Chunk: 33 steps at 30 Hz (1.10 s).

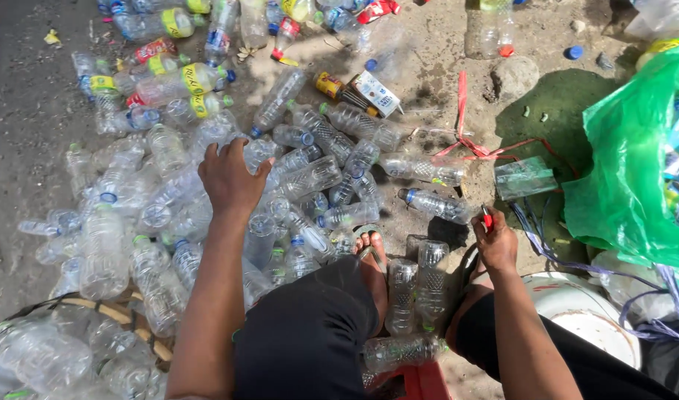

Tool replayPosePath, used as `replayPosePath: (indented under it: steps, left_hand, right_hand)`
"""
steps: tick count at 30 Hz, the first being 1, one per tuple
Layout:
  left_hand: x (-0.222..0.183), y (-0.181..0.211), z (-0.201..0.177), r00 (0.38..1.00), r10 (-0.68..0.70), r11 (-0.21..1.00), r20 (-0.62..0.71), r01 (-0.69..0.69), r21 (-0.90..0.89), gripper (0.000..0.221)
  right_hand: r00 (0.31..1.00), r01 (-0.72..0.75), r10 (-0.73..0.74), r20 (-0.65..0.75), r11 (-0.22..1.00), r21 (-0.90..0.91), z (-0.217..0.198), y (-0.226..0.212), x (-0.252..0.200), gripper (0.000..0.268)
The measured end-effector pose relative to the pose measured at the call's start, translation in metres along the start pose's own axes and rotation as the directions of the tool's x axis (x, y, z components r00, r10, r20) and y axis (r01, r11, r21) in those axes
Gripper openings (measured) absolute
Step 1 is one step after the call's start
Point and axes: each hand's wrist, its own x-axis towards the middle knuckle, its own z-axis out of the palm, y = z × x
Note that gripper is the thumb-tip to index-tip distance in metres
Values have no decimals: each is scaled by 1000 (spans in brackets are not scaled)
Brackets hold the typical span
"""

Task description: Sorting plastic bottles by removing caps and labels for recycling

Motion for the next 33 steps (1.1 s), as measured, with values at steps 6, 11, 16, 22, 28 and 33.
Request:
replayPosePath:
  steps: [6,11,16,22,28,33]
  left_hand:
    - [-16,66,-6,947,318,881,-48,-314,-353,58]
    - [-25,78,8,942,334,803,-23,-297,-517,58]
    - [-22,82,9,949,312,800,-48,-289,-526,57]
    - [-18,72,6,963,269,876,-27,-256,-409,63]
    - [-10,63,17,969,247,898,-15,-235,-371,66]
    - [-6,69,18,950,312,879,-4,-290,-379,64]
  right_hand:
    - [991,64,-58,-123,997,49,6,5,20,39]
    - [958,189,-182,-220,982,9,6,6,65,22]
    - [945,214,-235,-229,970,-116,-5,-53,177,40]
    - [984,144,-173,-34,899,-414,-25,-137,327,75]
    - [932,350,-323,164,690,-634,-5,-128,426,70]
    - [880,392,-459,121,558,-732,2,-108,424,58]
